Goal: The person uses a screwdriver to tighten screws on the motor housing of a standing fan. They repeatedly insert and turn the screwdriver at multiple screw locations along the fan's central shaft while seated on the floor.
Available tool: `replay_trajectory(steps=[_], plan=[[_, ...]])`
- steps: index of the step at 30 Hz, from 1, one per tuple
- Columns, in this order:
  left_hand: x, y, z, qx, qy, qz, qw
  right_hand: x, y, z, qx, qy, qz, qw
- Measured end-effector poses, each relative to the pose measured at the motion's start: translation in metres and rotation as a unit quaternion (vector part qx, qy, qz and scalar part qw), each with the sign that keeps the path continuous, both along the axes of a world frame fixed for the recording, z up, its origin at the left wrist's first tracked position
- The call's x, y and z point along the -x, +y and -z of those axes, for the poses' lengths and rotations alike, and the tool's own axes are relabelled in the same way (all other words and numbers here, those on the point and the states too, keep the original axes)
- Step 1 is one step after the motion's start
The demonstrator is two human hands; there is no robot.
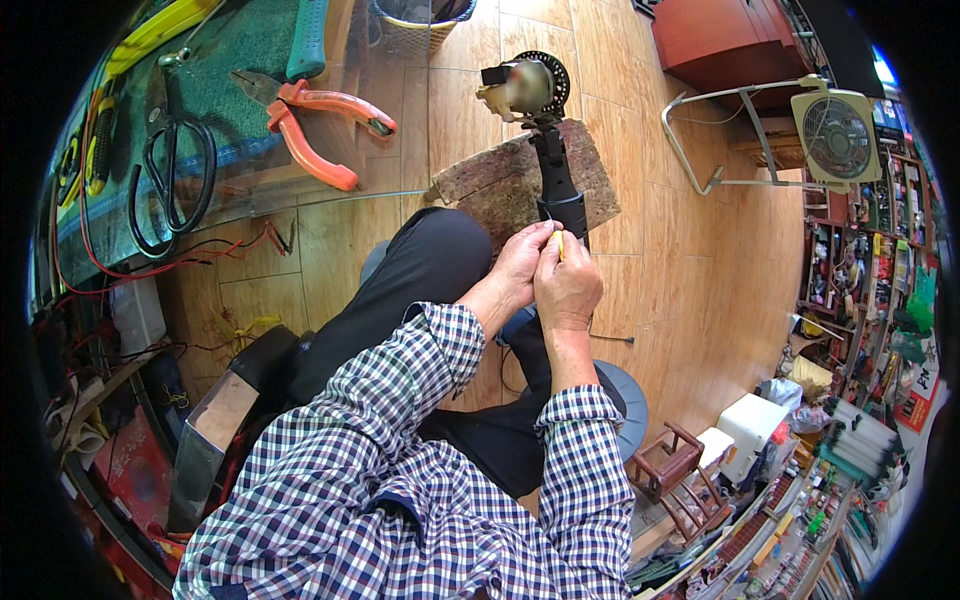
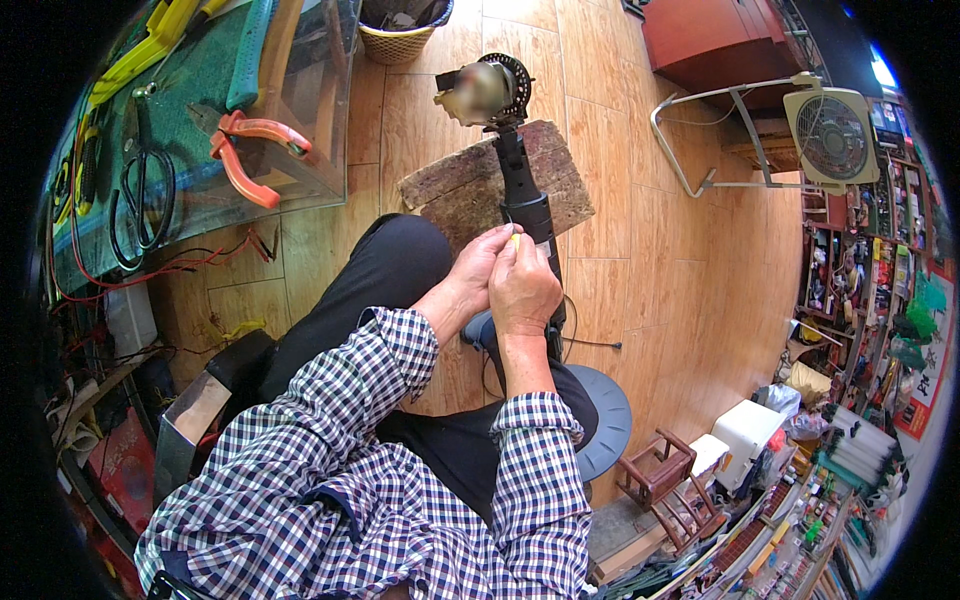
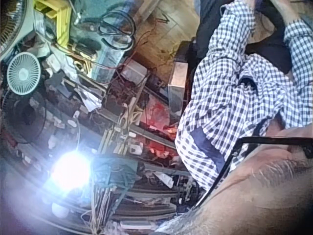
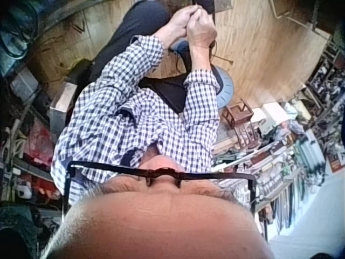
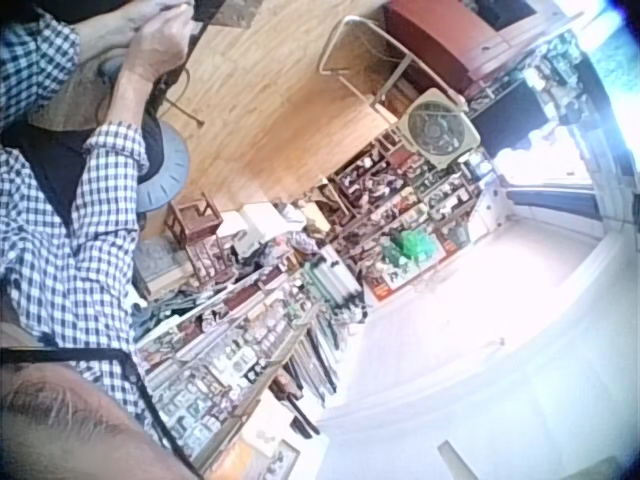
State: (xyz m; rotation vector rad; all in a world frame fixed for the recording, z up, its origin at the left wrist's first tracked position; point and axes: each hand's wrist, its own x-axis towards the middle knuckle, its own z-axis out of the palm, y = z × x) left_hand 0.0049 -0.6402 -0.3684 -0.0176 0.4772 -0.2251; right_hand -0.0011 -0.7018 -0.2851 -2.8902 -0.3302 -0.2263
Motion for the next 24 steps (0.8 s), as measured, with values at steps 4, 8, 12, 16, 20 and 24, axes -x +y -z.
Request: replay_trajectory(steps=[4, 8, 12, 16, 20, 24], plan=[[-0.001, -0.002, 0.0, 0.012, -0.003, 0.002, 1.0, -0.001, -0.001, -0.002, -0.011, 0.018, 0.014, 1.0], [-0.003, 0.002, -0.005, 0.036, 0.019, -0.005, 0.999, -0.003, 0.013, -0.013, 0.054, 0.005, -0.008, 0.999], [-0.003, 0.002, -0.007, 0.102, -0.002, 0.011, 0.995, -0.006, 0.02, -0.021, 0.096, -0.002, -0.022, 0.995], [-0.003, 0.003, -0.008, 0.167, -0.01, -0.009, 0.986, -0.013, 0.026, -0.028, 0.117, 0.071, -0.001, 0.991], [-0.003, 0.001, -0.005, 0.165, -0.032, -0.012, 0.986, -0.008, 0.034, -0.035, 0.092, 0.046, 0.007, 0.995], [-0.006, -0.007, 0.008, 0.183, -0.044, -0.015, 0.982, -0.01, 0.017, -0.017, 0.075, 0.009, -0.066, 0.995]])
